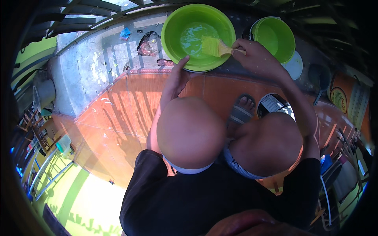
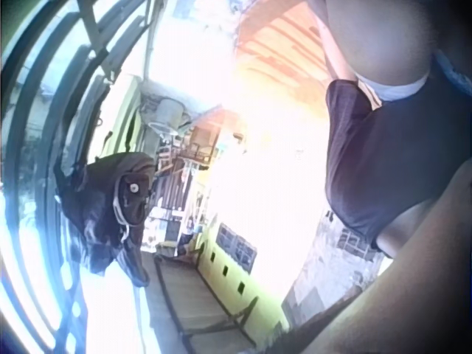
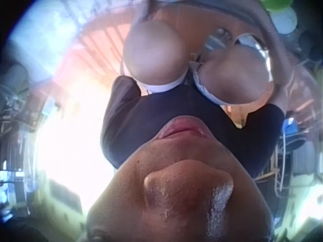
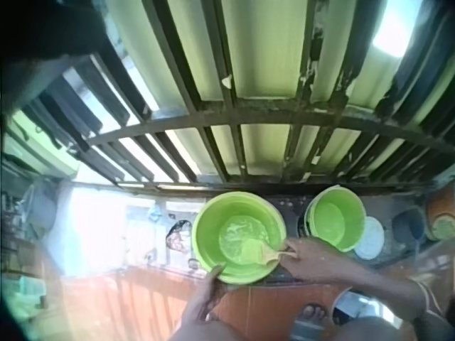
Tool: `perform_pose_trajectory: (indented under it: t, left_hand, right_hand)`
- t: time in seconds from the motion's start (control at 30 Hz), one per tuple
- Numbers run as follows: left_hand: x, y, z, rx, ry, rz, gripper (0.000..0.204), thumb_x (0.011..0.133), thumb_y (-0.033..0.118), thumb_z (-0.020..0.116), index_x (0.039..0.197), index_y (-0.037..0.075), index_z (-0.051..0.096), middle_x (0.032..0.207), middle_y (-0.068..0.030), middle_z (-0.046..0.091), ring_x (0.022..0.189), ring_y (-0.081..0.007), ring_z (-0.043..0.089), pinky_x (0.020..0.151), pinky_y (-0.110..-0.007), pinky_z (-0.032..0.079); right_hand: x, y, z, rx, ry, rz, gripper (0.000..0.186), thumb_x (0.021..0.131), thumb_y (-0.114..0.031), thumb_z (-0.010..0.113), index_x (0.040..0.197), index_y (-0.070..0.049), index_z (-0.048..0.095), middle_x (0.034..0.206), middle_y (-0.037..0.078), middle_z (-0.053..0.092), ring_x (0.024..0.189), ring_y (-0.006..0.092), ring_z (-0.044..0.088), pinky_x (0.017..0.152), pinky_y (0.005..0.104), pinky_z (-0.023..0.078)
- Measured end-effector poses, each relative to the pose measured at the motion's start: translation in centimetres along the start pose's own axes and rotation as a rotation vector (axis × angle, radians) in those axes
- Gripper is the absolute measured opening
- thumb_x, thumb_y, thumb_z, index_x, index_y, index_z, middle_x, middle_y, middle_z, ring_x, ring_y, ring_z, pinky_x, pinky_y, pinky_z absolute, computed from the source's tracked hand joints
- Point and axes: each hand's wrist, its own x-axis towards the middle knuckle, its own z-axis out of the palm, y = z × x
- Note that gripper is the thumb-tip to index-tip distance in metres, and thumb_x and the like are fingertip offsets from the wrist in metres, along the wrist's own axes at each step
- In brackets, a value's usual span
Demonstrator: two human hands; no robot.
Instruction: The person mixes green paint in a bucket using a paintbrush, then transfers some paint into a smaller green bowl. The person continues to stir the paint in the bowl while sitting on the floor.
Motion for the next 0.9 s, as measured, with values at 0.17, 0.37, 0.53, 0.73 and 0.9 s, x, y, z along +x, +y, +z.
perform_pose_trajectory:
  t: [0.17,0.37,0.53,0.73,0.9]
  left_hand:
    - [0.5,-0.2,-0.7,0.036,-0.019,-0.017,0.059,0.096,0.02,0.057,0.142,-0.008,0.032,0.138,-0.0235,0.048,0.126,-0.035,0.052,0.1,-0.051,0.053]
    - [-0.3,1.5,0.0,0.457,0.157,0.027,0.059,0.089,0.015,0.066,0.138,-0.004,0.038,0.131,-0.02,0.053,0.121,-0.0299,0.056,0.101,-0.044,0.051]
    - [0.3,2.1,0.7,0.93,0.278,0.477,0.067,0.084,0.023,0.074,0.135,-0.006,0.041,0.13,-0.0223,0.052,0.119,-0.0299,0.056,0.094,-0.038,0.049]
    - [0.6,1.5,0.3,1.38,0.535,0.739,0.053,0.09,0.023,0.065,0.13,-0.005,0.045,0.124,-0.0205,0.057,0.111,-0.0284,0.06,0.088,-0.039,0.049]
    - [0.1,2.3,0.2,1.146,0.501,0.573,0.047,0.092,0.023,0.062,0.127,-0.005,0.048,0.116,-0.019,0.06,0.105,-0.0275,0.061,0.085,-0.039,0.049]
  right_hand:
    - [5.3,-2.6,2.9,-0.298,0.022,-0.001,0.036,0.091,-0.024,0.053,0.114,0.002,0.061,0.092,0.02,0.069,0.083,0.0336,0.069,0.076,0.0431,0.052]
    - [10.3,-5.0,6.4,-0.498,-0.058,-0.092,0.04,0.088,-0.027,0.054,0.108,0.007,0.059,0.093,0.025,0.069,0.087,0.0367,0.07,0.079,0.0479,0.055]
    - [11.4,-6.4,9.3,-0.377,0.011,-0.164,0.033,0.081,-0.025,0.062,0.096,0.004,0.068,0.084,0.02,0.071,0.079,0.0328,0.072,0.07,0.0447,0.057]
    - [9.6,-8.8,12.5,-0.378,0.119,-0.305,0.033,0.084,-0.025,0.062,0.097,0.005,0.059,0.077,0.021,0.07,0.071,0.0314,0.072,0.066,0.041,0.057]
    - [9.3,-9.8,12.1,-0.267,0.041,-0.352,0.034,0.085,-0.028,0.064,0.099,0.003,0.06,0.08,0.018,0.071,0.075,0.0325,0.071,0.069,0.0438,0.056]
